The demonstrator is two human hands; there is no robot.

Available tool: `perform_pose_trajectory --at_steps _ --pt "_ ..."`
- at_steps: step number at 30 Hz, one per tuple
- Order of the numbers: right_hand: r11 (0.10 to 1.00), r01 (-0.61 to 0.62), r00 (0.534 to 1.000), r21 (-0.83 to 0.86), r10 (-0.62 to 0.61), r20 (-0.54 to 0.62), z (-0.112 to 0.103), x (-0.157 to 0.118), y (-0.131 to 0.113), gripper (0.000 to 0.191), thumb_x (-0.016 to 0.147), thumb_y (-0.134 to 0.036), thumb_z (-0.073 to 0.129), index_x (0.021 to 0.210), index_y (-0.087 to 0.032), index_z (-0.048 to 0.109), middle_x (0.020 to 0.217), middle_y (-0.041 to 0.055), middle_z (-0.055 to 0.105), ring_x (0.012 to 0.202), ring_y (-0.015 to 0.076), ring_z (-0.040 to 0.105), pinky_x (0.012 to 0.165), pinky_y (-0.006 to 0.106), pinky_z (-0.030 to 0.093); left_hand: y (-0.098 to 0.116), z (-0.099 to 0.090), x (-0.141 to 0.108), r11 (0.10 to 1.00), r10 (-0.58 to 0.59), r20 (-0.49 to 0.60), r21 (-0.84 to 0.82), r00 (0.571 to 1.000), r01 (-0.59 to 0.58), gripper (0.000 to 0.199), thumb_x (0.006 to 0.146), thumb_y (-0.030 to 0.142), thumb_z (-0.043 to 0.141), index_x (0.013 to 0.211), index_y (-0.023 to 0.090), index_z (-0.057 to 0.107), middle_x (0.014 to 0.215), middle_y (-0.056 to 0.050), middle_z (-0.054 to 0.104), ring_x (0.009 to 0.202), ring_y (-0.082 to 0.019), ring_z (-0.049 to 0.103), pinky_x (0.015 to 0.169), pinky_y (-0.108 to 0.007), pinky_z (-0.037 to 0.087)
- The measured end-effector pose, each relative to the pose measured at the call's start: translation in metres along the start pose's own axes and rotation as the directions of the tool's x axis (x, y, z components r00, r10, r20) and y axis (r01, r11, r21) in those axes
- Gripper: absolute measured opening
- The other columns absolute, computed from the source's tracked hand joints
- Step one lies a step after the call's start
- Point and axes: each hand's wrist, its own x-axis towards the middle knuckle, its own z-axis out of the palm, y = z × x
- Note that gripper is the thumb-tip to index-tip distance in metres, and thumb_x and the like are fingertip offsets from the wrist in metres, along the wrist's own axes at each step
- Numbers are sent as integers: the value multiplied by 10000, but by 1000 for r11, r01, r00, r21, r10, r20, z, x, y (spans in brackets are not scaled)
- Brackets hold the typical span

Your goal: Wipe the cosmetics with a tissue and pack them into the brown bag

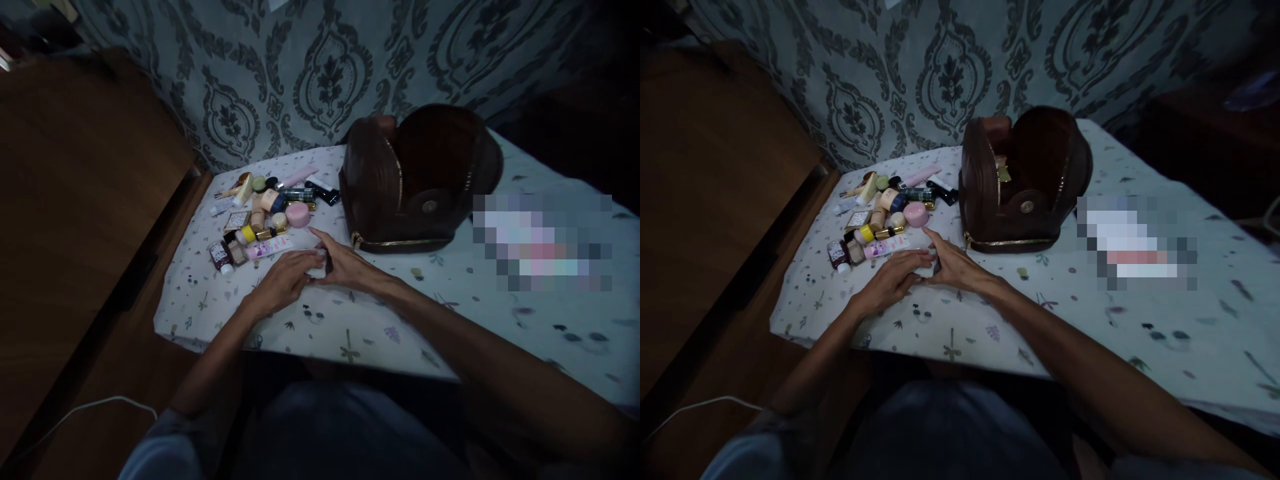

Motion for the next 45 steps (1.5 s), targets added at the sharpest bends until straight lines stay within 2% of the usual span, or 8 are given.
perform_pose_trajectory --at_steps 5,10,13,18,26,34,41,45 --pt "999 50 998 -4 -49 31 -2 0 2 956 651 -311 781 1491 -212 335 1205 119 611 1064 273 617 888 395 506 5 -7 -6 998 62 67 -18 996 -61 415 845 -13 423 1175 182 581 1282 -114 658 1311 -237 511 1096 -457 416" --pt "998 65 997 -8 -64 31 -2 0 2 879 665 -367 793 1442 -179 427 1188 128 619 1025 268 625 893 399 515 12 -13 -18 999 45 116 -9 992 -44 412 814 -25 432 1117 197 601 1277 -93 667 1318 -243 503 1088 -462 427" --pt "996 87 996 -32 -86 39 -2 0 6 872 674 -392 793 1442 -188 434 1233 133 601 1065 280 612 923 416 504 13 -13 -28 999 37 91 -16 995 -36 423 779 -34 447 1090 203 608 1215 -72 698 1294 -249 518 1059 -454 459" --pt "988 119 991 -96 -112 79 -3 1 11 752 690 -410 784 1359 -175 535 1250 140 582 1188 315 538 995 462 456 9 -13 -43 998 8 8 -58 1000 -8 381 760 -22 467 1034 193 623 1112 -82 726 1224 -246 564 1013 -461 489" --pt "990 129 989 -49 -125 80 -4 1 6 763 673 -520 793 1339 -231 559 1206 112 586 1133 313 553 956 470 469 0 -14 -50 976 -120 -141 -197 983 91 313 768 15 455 939 196 645 957 -72 722 1070 -223 635 899 -420 537" --pt "994 105 993 -11 -104 49 -5 1 -3 705 695 -602 744 1274 -222 610 1128 108 608 1082 319 566 927 467 476 -9 -17 -43 926 -284 -133 -296 949 236 315 693 25 449 849 176 677 930 -63 717 986 -207 653 888 -371 508" --pt "995 96 995 -33 -95 24 -3 2 -4 683 693 -588 752 1252 -218 620 1103 96 617 1051 301 578 898 447 488 -13 -18 -32 858 -433 -148 -370 889 356 314 705 52 434 852 167 687 908 -31 729 896 -177 661 852 -309 491" --pt "994 102 994 -39 -100 36 -3 1 -4 662 705 -575 750 1249 -221 621 1103 93 620 1052 297 577 910 448 480 -14 -16 -25 838 -503 -166 -332 848 432 278 753 96 450 888 157 686 900 -27 715 799 -160 627 712 -255 464"
